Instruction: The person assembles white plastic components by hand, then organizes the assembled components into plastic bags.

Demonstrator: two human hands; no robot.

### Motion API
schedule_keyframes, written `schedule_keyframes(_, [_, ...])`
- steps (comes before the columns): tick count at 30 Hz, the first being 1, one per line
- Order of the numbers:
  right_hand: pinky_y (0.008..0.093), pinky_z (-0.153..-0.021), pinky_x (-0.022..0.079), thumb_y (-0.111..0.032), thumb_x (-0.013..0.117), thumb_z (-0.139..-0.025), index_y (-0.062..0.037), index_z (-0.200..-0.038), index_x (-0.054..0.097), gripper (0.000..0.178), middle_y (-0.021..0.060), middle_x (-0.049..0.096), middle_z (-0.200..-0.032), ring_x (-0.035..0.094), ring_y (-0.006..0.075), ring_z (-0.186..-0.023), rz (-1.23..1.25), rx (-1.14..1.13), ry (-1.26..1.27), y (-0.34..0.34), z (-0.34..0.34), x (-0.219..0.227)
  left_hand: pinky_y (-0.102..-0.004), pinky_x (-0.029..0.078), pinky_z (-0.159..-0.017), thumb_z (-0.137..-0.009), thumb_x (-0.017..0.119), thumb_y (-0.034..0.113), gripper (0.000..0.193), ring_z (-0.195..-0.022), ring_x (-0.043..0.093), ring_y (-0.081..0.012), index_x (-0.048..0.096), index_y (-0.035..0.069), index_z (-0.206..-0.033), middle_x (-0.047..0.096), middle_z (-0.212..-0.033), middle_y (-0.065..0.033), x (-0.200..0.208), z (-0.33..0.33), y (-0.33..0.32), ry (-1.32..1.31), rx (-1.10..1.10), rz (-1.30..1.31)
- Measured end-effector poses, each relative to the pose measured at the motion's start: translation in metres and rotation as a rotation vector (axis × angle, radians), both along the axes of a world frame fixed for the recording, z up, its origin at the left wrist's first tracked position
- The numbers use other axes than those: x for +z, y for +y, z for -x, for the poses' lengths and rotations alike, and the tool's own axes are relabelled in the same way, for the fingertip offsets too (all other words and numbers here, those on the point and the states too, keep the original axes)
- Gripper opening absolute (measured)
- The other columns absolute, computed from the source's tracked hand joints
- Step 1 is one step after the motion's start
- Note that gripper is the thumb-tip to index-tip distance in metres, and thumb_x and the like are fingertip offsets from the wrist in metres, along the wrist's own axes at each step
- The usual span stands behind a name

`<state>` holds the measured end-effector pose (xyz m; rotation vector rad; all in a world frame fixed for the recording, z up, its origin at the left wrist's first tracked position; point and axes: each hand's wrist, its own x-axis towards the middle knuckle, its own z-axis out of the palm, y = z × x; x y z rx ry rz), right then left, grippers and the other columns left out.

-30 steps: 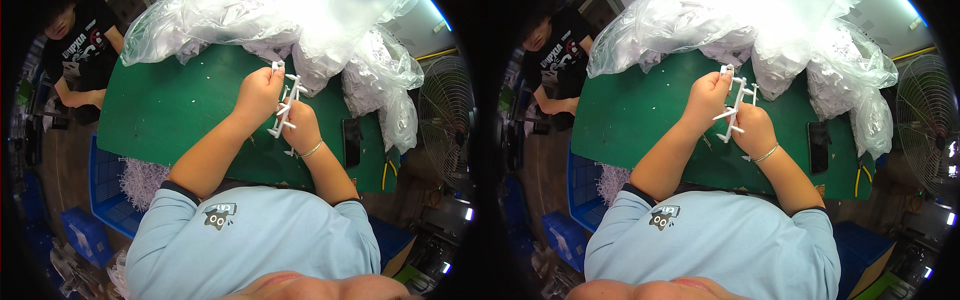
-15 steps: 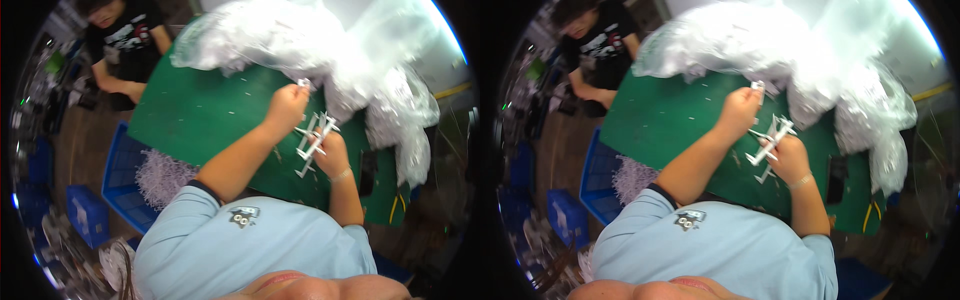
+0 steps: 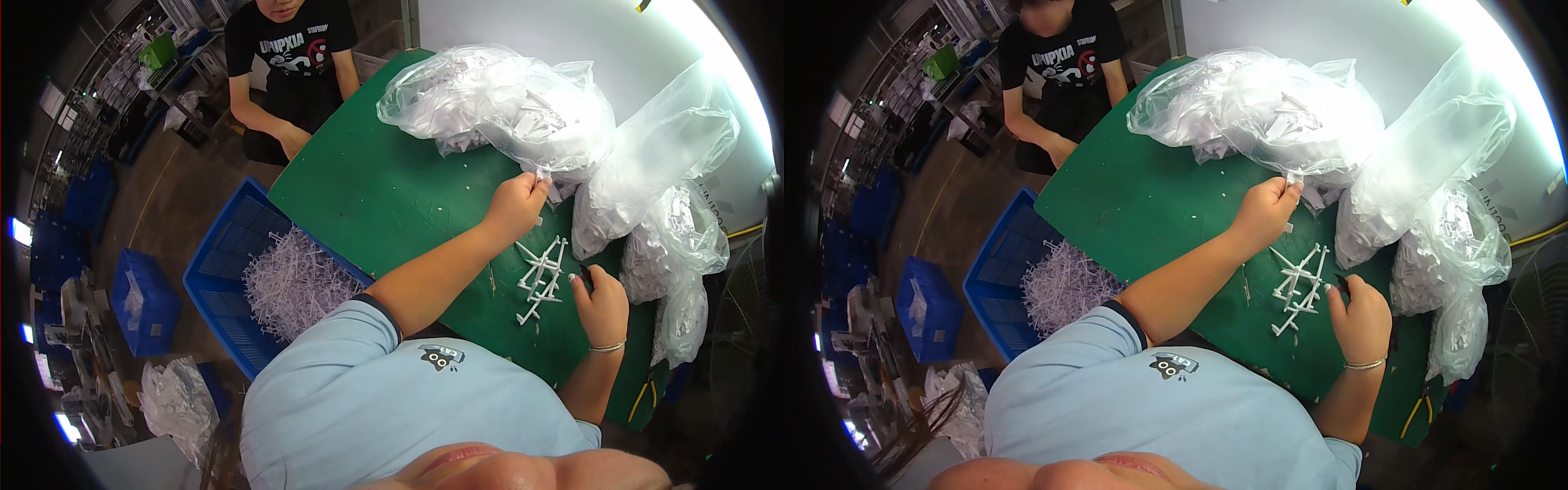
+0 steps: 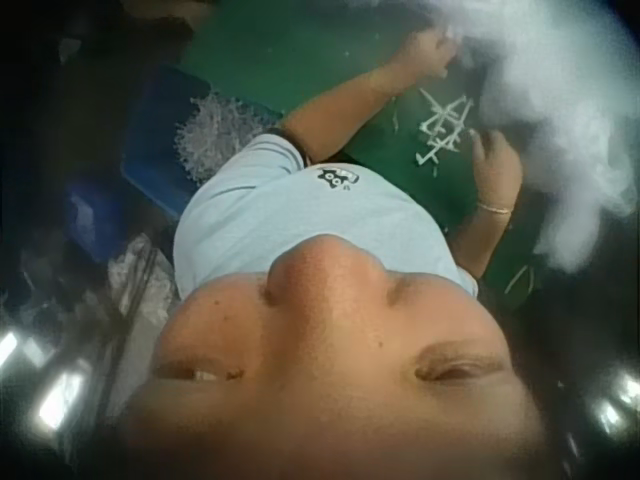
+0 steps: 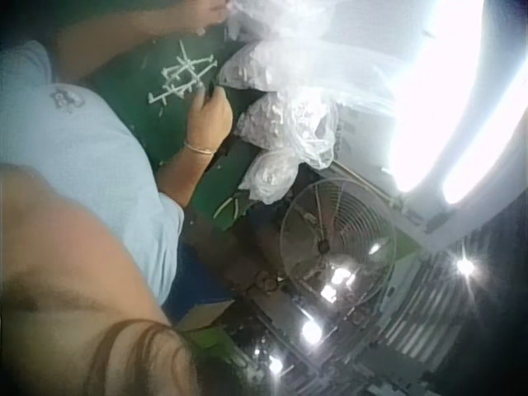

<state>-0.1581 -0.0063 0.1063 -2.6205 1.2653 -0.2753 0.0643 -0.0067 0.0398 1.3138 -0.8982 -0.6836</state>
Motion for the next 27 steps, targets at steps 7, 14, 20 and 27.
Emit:
schedule_keyframes(7, [0.0265, -0.051, 0.036, -0.010, 0.065, -0.085, 0.0016, -0.090, 0.062, 0.013, 0.0045, 0.051, -0.061, 0.044, 0.0102, -0.053, -0.281, -0.034, -0.666, 0.021, -0.023, -0.032, -0.0325, 0.038, -0.047, -0.096, 0.059, 0.030, 0.038, -0.051, 0.042, -0.0118, 0.053, 0.000, -0.073, 0.048, -0.055, -0.0064, 0.003, 0.021, 0.010, -0.217, -0.075, 0.140])
schedule_keyframes(14, [0.0209, -0.055, 0.034, -0.005, 0.059, -0.091, 0.0030, -0.096, 0.058, 0.010, -0.0024, 0.050, -0.070, 0.041, 0.0036, -0.062, -0.278, 0.081, -0.713, 0.024, -0.029, -0.053, -0.0341, 0.036, -0.047, -0.095, 0.060, 0.031, 0.038, -0.048, 0.043, -0.0154, 0.053, 0.001, -0.073, 0.049, -0.054, -0.0090, 0.009, 0.039, 0.021, -0.171, -0.272, 0.180])
schedule_keyframes(20, [0.0213, -0.055, 0.034, -0.005, 0.058, -0.092, 0.0026, -0.094, 0.059, 0.008, -0.0018, 0.051, -0.071, 0.042, 0.0042, -0.062, -0.311, 0.093, -0.785, 0.023, -0.027, -0.050, -0.0312, 0.039, -0.049, -0.096, 0.059, 0.028, 0.034, -0.053, 0.047, -0.0108, 0.055, 0.001, -0.075, 0.052, -0.057, -0.0059, 0.006, 0.035, 0.022, -0.193, -0.319, 0.198])
schedule_keyframes(27, [0.0181, -0.058, 0.030, -0.007, 0.055, -0.096, 0.0016, -0.096, 0.062, 0.011, -0.0051, 0.053, -0.078, 0.040, 0.0012, -0.067, -0.299, -0.009, -1.002, 0.003, 0.032, -0.056, -0.0282, 0.046, -0.058, -0.095, 0.058, 0.017, 0.020, -0.063, 0.057, -0.0101, 0.061, 0.000, -0.085, 0.060, -0.067, -0.0054, 0.006, 0.030, 0.019, -0.150, -0.257, 0.184])
